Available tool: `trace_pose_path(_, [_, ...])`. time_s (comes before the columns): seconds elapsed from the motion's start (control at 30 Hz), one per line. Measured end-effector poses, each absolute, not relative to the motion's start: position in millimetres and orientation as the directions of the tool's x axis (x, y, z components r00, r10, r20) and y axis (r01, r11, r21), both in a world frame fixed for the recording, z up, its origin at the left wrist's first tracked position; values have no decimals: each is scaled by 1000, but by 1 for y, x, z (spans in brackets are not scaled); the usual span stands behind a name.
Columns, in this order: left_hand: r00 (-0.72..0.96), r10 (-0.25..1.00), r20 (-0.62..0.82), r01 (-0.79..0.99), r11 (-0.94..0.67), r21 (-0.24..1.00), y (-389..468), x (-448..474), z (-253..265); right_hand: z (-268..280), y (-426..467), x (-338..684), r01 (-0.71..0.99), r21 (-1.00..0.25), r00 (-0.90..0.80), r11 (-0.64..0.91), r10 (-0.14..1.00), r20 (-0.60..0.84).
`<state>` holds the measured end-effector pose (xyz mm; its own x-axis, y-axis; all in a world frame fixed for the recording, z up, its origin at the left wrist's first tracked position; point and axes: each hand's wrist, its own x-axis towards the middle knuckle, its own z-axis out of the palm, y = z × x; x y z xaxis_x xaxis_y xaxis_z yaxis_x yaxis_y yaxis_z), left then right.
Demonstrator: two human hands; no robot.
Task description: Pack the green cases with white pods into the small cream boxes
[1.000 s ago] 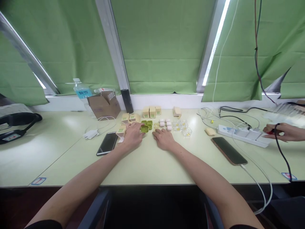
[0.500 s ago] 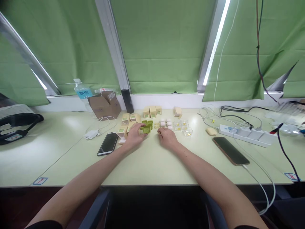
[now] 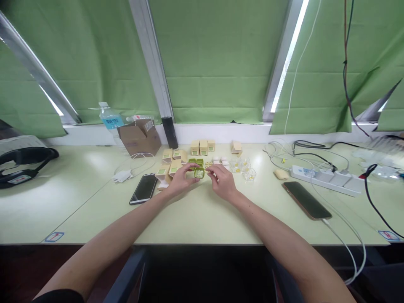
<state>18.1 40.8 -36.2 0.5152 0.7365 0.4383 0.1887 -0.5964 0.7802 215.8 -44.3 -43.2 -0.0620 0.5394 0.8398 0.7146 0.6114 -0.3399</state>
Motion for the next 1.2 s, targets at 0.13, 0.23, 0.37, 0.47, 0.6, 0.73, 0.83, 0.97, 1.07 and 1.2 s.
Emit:
trace_pose_path(0.13, [593, 685, 424, 72, -570, 819, 35, 19, -34, -43, -47, 211, 743, -254, -142, 620, 516, 845])
trace_pose_path(0.23, [624, 665, 411, -44, -495, 868, 33, 19, -33, -44, -47, 210, 746, -239, -153, 621, 510, 847])
trace_pose_path(0.37, [668, 646, 370, -196, -327, 925, 35, 19, -33, -41, -48, 209, 718, -273, -117, 641, 497, 860])
trace_pose_path(0.47, [704, 616, 353, -260, -240, 935, 35, 19, -34, -38, -52, 206, 698, -301, -91, 650, 497, 863])
trace_pose_path(0.6, [733, 578, 358, -324, -165, 932, 33, 18, -34, -33, -56, 204, 702, -299, -70, 647, 480, 874])
trace_pose_path(0.73, [771, 550, 321, -348, -59, 936, 30, 17, -32, -32, -57, 204, 725, -264, -99, 637, 475, 874])
trace_pose_path(0.83, [772, 549, 320, -355, -46, 934, 28, 17, -31, -34, -56, 205, 711, -243, -123, 660, 457, 881])
trace_pose_path(0.97, [762, 565, 317, -353, -48, 934, 27, 18, -32, -34, -56, 205, 693, -263, -121, 671, 468, 876])
trace_pose_path(1.07, [755, 568, 326, -357, -60, 932, 29, 18, -33, -33, -58, 204, 705, -271, -116, 656, 483, 868])
trace_pose_path(1.2, [761, 563, 322, -352, -58, 934, 31, 18, -35, -32, -59, 203, 735, -226, -134, 639, 464, 876])
